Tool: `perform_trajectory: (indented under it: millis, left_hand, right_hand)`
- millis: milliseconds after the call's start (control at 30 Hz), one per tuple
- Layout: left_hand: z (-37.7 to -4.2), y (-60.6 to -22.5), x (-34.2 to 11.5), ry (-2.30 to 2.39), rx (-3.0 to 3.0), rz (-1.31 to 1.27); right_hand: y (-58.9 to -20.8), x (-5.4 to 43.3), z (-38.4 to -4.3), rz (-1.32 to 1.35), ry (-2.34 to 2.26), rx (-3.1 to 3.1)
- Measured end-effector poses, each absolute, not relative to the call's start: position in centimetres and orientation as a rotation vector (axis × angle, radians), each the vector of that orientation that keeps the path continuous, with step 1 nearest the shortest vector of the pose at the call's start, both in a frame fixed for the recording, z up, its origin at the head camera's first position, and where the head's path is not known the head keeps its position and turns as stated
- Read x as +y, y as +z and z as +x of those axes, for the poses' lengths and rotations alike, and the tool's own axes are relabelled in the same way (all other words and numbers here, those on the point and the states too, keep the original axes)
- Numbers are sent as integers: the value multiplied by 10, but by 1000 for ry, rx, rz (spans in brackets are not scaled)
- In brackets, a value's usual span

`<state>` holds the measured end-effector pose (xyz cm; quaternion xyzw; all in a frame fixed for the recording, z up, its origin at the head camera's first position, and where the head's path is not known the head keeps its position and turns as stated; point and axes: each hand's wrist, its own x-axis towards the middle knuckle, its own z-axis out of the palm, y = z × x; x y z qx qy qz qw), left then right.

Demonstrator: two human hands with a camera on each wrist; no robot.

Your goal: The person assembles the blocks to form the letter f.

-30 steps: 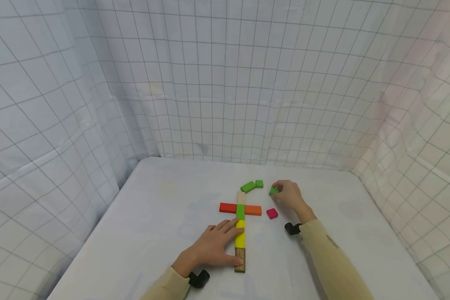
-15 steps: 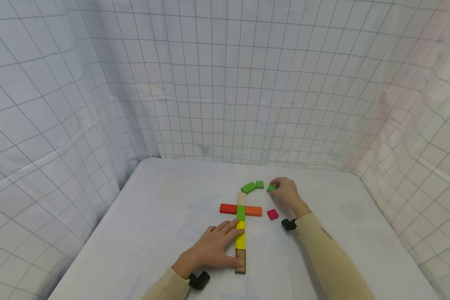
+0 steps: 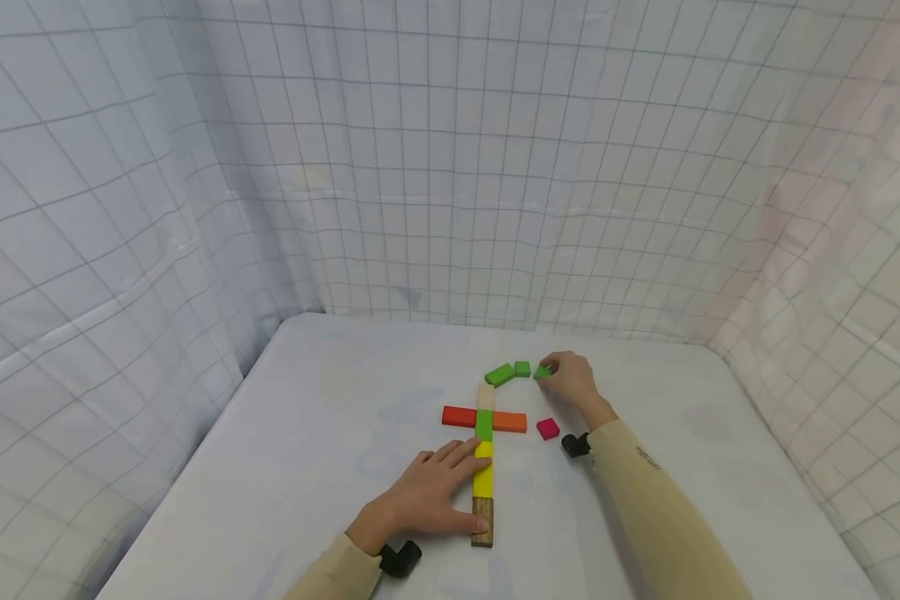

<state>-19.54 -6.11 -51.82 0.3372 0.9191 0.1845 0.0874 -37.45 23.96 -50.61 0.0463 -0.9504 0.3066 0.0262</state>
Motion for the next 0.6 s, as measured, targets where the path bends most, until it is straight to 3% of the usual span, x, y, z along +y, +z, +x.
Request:
perform_trajectory:
  millis: [600]
  left_hand:
    - [-195, -518, -62, 528, 2727, 981]
  right_hand:
    - [-507, 234, -373, 148, 983, -2903]
